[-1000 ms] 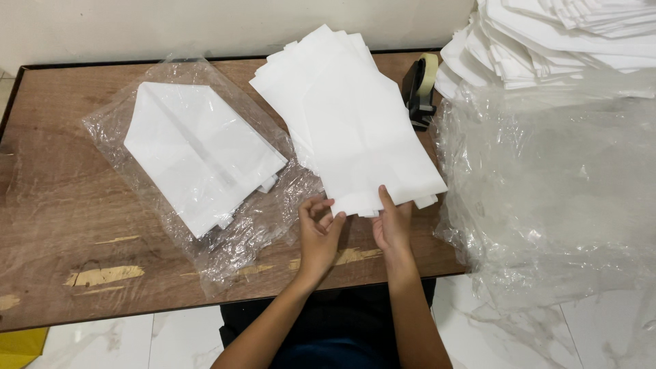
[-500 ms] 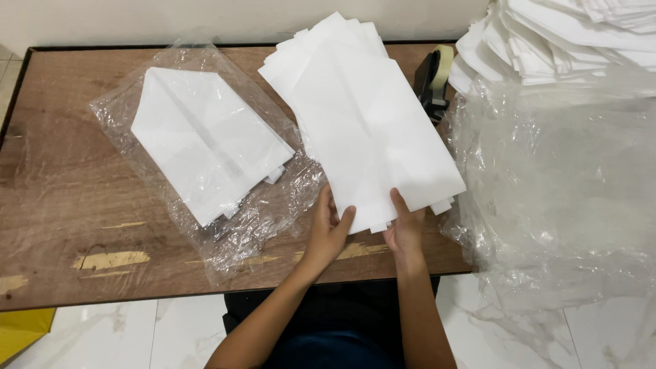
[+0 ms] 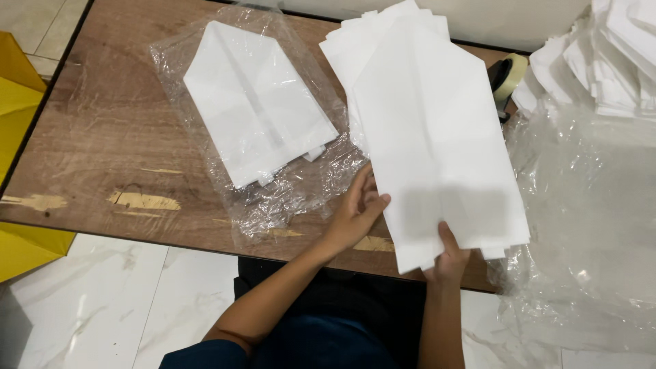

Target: The person repeatedly takes stacks of white paper from a pile on a wooden table and places them into clear plastic bags. They fold the paper to fit and seal the bags by hand, stacking the finished packages on the table.

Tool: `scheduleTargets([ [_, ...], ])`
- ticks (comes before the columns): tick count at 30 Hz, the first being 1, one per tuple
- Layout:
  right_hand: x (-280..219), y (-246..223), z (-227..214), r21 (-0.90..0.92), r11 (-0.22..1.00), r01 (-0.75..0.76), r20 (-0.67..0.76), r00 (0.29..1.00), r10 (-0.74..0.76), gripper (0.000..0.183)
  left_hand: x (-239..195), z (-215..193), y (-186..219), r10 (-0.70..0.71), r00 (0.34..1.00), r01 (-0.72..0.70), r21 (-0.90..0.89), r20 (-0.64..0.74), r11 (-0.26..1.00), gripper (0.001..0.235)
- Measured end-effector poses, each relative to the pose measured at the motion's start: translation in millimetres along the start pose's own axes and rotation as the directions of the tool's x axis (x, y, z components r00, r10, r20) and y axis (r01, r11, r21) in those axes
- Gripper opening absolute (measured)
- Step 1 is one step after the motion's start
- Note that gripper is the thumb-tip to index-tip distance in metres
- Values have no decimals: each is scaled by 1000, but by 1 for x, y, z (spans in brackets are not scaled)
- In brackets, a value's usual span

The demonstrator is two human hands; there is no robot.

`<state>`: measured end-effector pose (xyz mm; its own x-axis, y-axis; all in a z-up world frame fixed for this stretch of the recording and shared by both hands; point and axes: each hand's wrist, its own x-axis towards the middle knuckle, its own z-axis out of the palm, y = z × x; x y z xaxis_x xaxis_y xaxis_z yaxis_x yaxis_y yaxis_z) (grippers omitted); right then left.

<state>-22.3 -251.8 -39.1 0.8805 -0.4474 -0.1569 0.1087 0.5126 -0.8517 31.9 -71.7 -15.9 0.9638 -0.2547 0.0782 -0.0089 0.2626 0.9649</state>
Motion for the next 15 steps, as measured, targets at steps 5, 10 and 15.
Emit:
scheduleTargets([
  [5,-18,5,-43,-171,985,-13,32,999,19,39,4,-41,26,88,993,-76,140,-80,987,75],
  [10,-17,9,-45,-199,980,-23,71,997,38,38,11,-90,33,164,985,-150,686,46,712,44],
  [15,-7,11,-24,-116,982,-148,30,988,153,39,9,-109,19,-377,921,-73,995,94,69,67],
])
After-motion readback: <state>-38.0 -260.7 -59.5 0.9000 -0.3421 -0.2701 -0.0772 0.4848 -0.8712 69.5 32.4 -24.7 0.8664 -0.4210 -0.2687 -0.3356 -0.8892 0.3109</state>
